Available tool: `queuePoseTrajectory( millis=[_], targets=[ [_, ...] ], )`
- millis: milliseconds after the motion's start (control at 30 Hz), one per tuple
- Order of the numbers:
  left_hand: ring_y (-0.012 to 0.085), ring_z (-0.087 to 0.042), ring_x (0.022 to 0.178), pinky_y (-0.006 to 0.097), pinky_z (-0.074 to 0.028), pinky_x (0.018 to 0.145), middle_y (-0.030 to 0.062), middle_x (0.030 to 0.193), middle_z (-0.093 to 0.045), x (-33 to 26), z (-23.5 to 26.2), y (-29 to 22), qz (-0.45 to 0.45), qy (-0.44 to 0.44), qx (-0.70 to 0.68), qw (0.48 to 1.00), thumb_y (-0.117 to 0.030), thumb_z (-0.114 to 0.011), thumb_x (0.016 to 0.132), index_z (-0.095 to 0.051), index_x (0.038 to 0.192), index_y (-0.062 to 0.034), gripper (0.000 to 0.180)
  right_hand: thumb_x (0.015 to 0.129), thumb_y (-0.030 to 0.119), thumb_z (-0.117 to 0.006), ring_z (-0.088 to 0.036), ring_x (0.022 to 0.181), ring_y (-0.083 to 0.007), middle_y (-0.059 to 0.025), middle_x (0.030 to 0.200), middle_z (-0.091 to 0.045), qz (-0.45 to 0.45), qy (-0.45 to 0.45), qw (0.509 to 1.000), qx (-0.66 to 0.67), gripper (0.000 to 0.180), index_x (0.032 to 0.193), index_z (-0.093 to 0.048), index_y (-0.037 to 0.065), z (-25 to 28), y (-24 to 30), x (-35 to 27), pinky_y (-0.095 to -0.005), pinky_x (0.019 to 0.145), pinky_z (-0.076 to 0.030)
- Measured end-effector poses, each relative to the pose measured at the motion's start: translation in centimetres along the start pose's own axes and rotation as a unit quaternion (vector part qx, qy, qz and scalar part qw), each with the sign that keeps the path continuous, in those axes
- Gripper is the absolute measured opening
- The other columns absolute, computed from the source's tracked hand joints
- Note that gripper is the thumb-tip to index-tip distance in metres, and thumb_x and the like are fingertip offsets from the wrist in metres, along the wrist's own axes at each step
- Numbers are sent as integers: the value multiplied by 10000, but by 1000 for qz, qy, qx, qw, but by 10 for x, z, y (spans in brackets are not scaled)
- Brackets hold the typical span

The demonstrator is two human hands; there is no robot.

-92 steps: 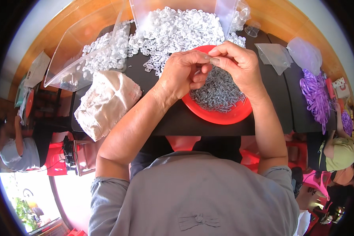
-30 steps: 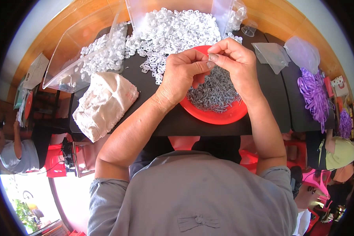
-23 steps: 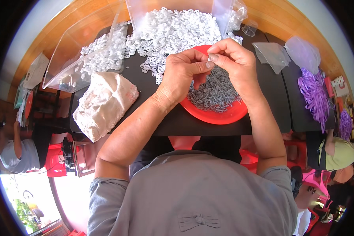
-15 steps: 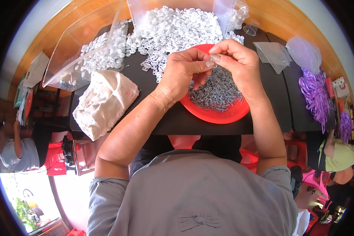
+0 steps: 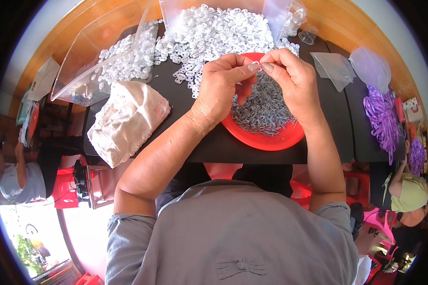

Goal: Assembling small white plastic components by inserting tiny grey loops into them by hand.

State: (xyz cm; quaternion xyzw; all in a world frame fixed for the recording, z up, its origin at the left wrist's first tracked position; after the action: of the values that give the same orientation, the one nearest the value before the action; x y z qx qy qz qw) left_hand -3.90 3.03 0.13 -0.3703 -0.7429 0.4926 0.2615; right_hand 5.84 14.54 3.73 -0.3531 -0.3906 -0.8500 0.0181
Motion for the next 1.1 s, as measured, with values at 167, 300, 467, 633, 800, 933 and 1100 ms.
queuePoseTrajectory(
  millis=[167,300,467,633,800,933,1100],
  targets=[
    [94,-524,522,218,-364,439,41,722,-608,-2,0,-2,-22,-2,46,999,-151,-616,934,-604,914,-6,147,907,8,-615,-522,725,-66,-14,785,-598,23,-11,999,-35,39,928,-592,-16,-2,4,0,-212,640,-430],
    [88,-521,519,213,-361,439,35,711,-606,-3,-2,2,-36,-30,77,996,-129,-616,929,-603,912,-7,124,893,-3,-621,-516,687,-63,-20,760,-598,34,-20,997,-62,36,907,-592,-18,-5,6,-2,-210,614,-422],
    [89,-498,506,211,-355,437,39,703,-593,-9,-1,6,-57,-57,62,995,-98,-613,923,-596,902,1,103,889,-12,-618,-512,668,-54,-19,744,-601,24,-31,998,-48,28,878,-594,-22,-14,7,-6,-208,598,-418],
    [102,-493,504,219,-352,434,44,697,-581,-7,1,7,-42,-56,32,997,-92,-603,925,-591,895,8,105,888,-12,-622,-535,701,-47,19,755,-609,-38,-21,998,50,14,877,-616,-18,-19,-1,-6,-200,634,-434],
    [125,-514,517,242,-371,440,50,704,-579,0,0,8,-11,-35,-5,999,-100,-602,927,-590,895,6,111,902,13,-624,-568,773,-49,11,821,-629,-112,-16,991,76,37,924,-646,-7,-3,-10,1,-198,709,-465],
    [136,-532,530,251,-383,448,55,711,-586,-1,4,7,-3,-50,-11,999,-112,-611,924,-593,898,2,118,899,28,-632,-594,768,-84,-26,846,-653,-66,-22,997,27,66,956,-631,-5,2,-7,3,-234,700,-483],
    [127,-534,533,242,-384,453,48,704,-586,-1,4,7,0,-47,-4,999,-123,-619,924,-600,893,-2,125,878,12,-631,-643,725,-168,-86,820,-664,-4,-8,1000,-16,66,937,-603,0,-5,-3,3,-288,674,-509]
  ],
)
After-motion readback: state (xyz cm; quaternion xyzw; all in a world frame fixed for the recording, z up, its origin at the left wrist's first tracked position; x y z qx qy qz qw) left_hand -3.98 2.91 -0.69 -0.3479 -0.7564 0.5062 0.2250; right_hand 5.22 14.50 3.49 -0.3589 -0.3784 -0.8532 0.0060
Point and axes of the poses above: each hand's wrist, its own x-axis towards the middle knuckle, its own z-axis out of the back of the hand, y = z × x, the point moved 4 cm from there along x, towards the middle knuckle
